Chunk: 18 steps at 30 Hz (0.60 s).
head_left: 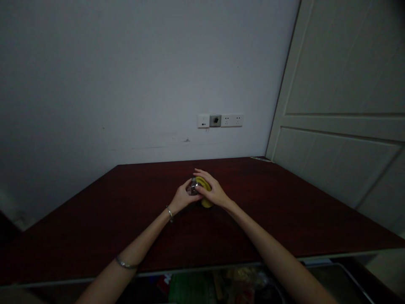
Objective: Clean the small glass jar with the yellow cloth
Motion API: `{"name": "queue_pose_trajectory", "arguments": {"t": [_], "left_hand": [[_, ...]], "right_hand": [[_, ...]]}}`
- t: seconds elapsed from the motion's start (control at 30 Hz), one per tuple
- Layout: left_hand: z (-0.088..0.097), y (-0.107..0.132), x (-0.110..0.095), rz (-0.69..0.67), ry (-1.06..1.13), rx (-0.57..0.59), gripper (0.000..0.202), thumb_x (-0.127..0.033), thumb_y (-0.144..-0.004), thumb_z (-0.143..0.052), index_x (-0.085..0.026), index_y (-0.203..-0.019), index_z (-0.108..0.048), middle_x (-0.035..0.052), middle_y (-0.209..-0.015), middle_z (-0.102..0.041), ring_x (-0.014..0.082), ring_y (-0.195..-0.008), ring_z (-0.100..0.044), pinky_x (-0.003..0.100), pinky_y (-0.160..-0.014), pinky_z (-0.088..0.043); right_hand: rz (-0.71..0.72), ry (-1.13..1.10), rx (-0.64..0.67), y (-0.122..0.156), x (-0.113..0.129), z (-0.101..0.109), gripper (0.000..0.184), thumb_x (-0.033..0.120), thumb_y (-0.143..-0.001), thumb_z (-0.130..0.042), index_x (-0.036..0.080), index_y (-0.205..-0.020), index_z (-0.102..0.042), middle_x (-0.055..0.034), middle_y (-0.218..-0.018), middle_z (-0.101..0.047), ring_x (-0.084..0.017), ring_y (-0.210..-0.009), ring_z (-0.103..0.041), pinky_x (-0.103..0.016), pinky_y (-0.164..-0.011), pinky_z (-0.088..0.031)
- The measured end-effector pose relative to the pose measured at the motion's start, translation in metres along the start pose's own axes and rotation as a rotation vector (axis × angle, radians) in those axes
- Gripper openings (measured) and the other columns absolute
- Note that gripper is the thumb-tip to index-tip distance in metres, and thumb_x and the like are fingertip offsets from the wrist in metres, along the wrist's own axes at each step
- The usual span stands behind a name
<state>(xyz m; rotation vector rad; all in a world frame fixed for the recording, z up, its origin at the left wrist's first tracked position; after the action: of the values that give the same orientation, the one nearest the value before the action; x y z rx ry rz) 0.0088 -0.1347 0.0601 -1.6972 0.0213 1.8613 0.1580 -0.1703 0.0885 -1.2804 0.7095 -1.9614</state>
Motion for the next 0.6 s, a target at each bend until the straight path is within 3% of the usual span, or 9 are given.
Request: {"name": "queue_pose_trajectory", "arguments": {"t": [0.17, 0.4, 0.6], "left_hand": [[-0.003, 0.002, 0.002, -0.038, 0.01, 0.02, 0.076, -0.024, -0.054, -0.078, -0.013, -0.121, -0.045, 0.0117, -0.115, -0.058, 0.0246, -0.102, -0.058, 0.039, -0.092, -0.044], [-0.004, 0.007, 0.007, -0.012, 0.067, 0.054, 0.095, -0.022, -0.049, -0.08, -0.013, -0.131, -0.034, 0.0145, -0.12, -0.055, 0.0264, -0.103, -0.057, 0.042, -0.092, -0.045], [-0.005, 0.007, 0.004, -0.01, 0.077, 0.063, 0.092, -0.02, -0.05, -0.079, -0.013, -0.13, -0.034, 0.015, -0.124, -0.052, 0.0254, -0.104, -0.057, 0.041, -0.092, -0.045]], "right_hand": [[0.006, -0.052, -0.052, 0.0, -0.004, -0.001, 0.03, 0.037, -0.085, -0.045, 0.026, -0.108, -0.06, -0.0047, -0.125, -0.053, -0.019, -0.118, -0.046, -0.04, -0.103, -0.03], [-0.205, -0.298, -0.106, -0.006, -0.021, -0.002, 0.035, 0.044, -0.085, -0.043, 0.023, -0.103, -0.062, -0.0051, -0.115, -0.061, -0.018, -0.11, -0.053, -0.035, -0.099, -0.036], [-0.233, -0.155, -0.103, -0.005, -0.023, 0.0, 0.037, 0.047, -0.086, -0.04, 0.026, -0.108, -0.061, -0.0022, -0.119, -0.058, -0.018, -0.116, -0.048, -0.039, -0.105, -0.029]]}}
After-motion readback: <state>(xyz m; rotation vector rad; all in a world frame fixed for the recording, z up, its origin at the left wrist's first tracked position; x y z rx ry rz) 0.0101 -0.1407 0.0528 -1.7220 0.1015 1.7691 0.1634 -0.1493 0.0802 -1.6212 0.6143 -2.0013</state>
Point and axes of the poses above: each hand's wrist, its own y-axis away from the middle knuckle, its own z-axis out of the back of the hand, x = y × z, the point moved 1 cm from there along -y, towards the middle knuckle
